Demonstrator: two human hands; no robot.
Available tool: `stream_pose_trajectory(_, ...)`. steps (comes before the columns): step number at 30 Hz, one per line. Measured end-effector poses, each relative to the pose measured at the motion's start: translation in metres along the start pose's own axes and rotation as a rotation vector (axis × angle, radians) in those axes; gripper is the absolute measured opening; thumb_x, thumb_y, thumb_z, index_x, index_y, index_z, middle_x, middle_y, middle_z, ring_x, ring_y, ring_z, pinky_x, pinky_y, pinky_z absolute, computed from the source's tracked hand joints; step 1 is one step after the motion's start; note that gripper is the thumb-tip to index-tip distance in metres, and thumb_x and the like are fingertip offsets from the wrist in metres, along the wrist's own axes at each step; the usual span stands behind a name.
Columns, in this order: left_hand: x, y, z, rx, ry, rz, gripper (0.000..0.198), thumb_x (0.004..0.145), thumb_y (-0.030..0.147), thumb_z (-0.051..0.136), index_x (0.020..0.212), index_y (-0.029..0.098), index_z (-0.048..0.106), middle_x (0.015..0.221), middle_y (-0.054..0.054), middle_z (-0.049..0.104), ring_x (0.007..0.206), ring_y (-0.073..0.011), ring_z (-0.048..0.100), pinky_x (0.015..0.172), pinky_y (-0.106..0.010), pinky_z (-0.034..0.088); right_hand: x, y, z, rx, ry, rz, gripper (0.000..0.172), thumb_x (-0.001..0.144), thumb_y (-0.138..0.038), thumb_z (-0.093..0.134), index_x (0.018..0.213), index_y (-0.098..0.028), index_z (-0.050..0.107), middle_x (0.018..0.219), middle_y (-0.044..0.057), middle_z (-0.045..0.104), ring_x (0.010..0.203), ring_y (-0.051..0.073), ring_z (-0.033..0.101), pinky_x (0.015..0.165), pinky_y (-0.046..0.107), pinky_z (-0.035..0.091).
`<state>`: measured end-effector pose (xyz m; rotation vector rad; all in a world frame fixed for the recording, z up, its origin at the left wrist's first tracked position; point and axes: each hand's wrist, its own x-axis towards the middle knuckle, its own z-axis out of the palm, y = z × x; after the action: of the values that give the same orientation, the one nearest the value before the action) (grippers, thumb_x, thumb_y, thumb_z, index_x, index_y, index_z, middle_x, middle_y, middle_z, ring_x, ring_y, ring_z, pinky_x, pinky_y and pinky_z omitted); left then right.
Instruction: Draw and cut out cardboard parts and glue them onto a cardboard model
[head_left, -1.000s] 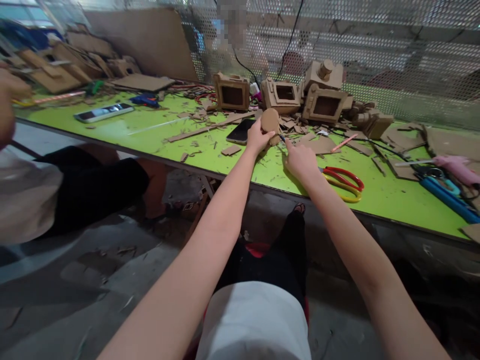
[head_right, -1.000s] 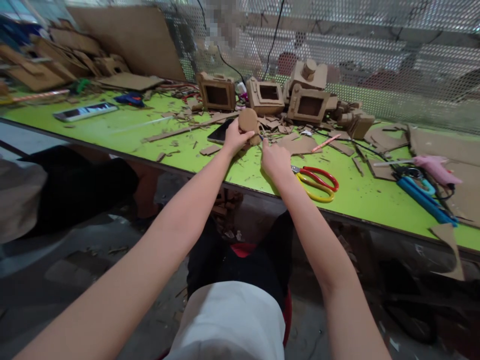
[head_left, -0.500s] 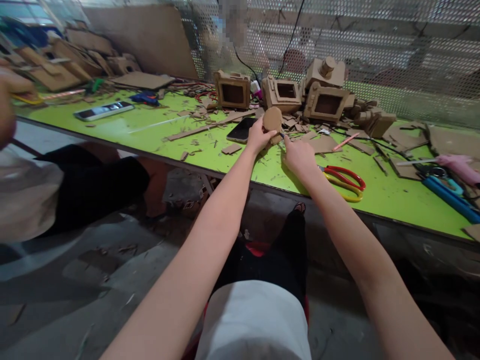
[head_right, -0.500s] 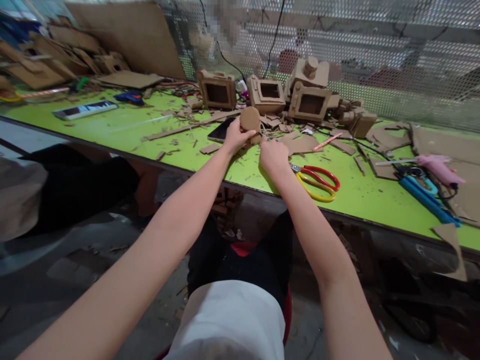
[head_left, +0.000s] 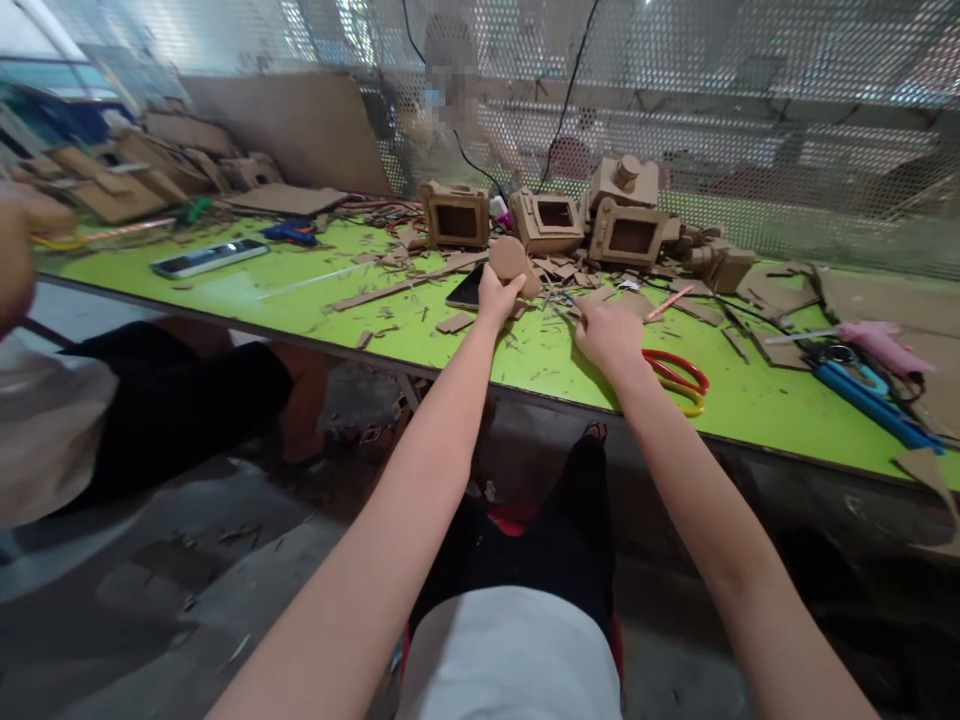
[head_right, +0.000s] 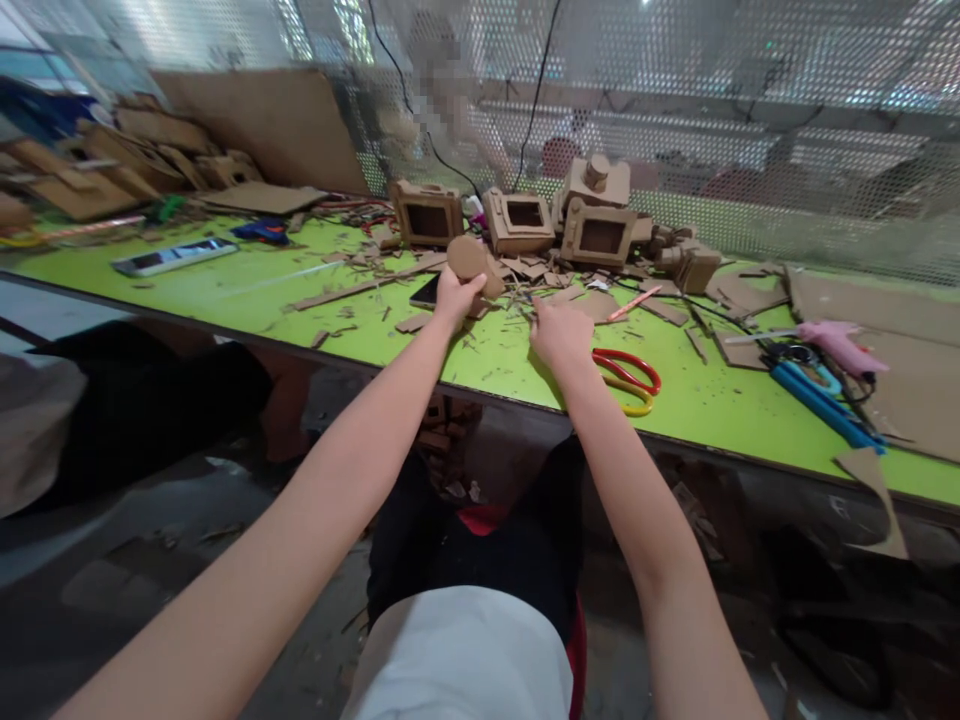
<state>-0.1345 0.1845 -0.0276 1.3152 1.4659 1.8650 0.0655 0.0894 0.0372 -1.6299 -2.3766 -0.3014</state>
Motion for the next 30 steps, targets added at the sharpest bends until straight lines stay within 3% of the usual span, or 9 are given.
stream_pose_trajectory(3, -0.001, 0.003, 0.001, -0.038, -0.017, -0.029, 0.049, 0.071, 0.022, 0.072, 0.113, 0.018, 0.047, 0.117, -0.012, 0.061, 0.113, -0.0254, 0.060, 0.101, -0.044, 0.046, 0.001, 0.003, 0.003, 0.017, -0.025, 0.002, 0.041, 0.088, -0.021, 0.045, 0.126, -0.018, 0.062, 0.105, 0.019, 0.069, 0.095, 0.036, 0.065, 0.076, 0.045, 0.048)
stream_pose_trajectory(6, -0.007, 0.012, 0.004, -0.080, -0.090, -0.037, 0.047, 0.074, 0.025, 0.072, 0.113, 0.018, 0.046, 0.109, -0.011, 0.064, 0.103, -0.0241, 0.065, 0.093, -0.042, 0.051, 0.006, 0.005, 0.008, 0.137, 0.031, -0.003, 0.033, 0.089, -0.024, 0.045, 0.112, -0.017, 0.069, 0.112, 0.018, 0.068, 0.104, 0.034, 0.062, 0.085, 0.046, 0.049)
stream_pose_trajectory(11, -0.021, 0.026, 0.004, -0.217, -0.403, 0.046, 0.064, 0.070, 0.044, 0.076, 0.121, 0.021, 0.045, 0.115, -0.013, 0.065, 0.106, -0.0285, 0.066, 0.092, -0.044, 0.053, 0.020, 0.013, 0.019, 0.675, 0.179, 0.055, 0.028, 0.085, -0.022, 0.053, 0.110, -0.015, 0.060, 0.105, 0.014, 0.070, 0.096, 0.026, 0.066, 0.088, 0.042, 0.051)
stream_pose_trajectory(16, -0.028, 0.032, 0.002, -0.210, -0.551, 0.083, 0.081, 0.063, 0.054, 0.078, 0.128, 0.019, 0.045, 0.131, -0.016, 0.057, 0.117, -0.0313, 0.060, 0.092, -0.042, 0.052, 0.032, 0.019, 0.032, 1.100, 0.127, 0.060, 0.037, 0.075, -0.020, 0.063, 0.108, -0.020, 0.045, 0.098, 0.008, 0.069, 0.097, 0.021, 0.067, 0.087, 0.039, 0.052)
stream_pose_trajectory(20, -0.031, 0.036, 0.002, -0.161, -0.629, 0.058, 0.084, 0.063, 0.054, 0.078, 0.133, 0.020, 0.045, 0.132, -0.016, 0.058, 0.110, -0.0304, 0.064, 0.086, -0.040, 0.054, 0.035, 0.020, 0.036, 1.169, 0.099, 0.067, 0.036, 0.071, -0.017, 0.065, 0.097, -0.022, 0.041, 0.090, 0.003, 0.066, 0.093, 0.019, 0.067, 0.087, 0.038, 0.051)
stream_pose_trajectory(30, -0.037, 0.047, 0.001, -0.199, -0.684, -0.008, 0.081, 0.069, 0.040, 0.076, 0.139, 0.021, 0.042, 0.126, -0.013, 0.063, 0.099, -0.0256, 0.068, 0.081, -0.036, 0.056, 0.036, 0.022, 0.034, 1.357, 0.045, 0.072, 0.039, 0.068, -0.017, 0.065, 0.089, -0.025, 0.032, 0.075, -0.006, 0.058, 0.083, 0.015, 0.064, 0.082, 0.035, 0.050)
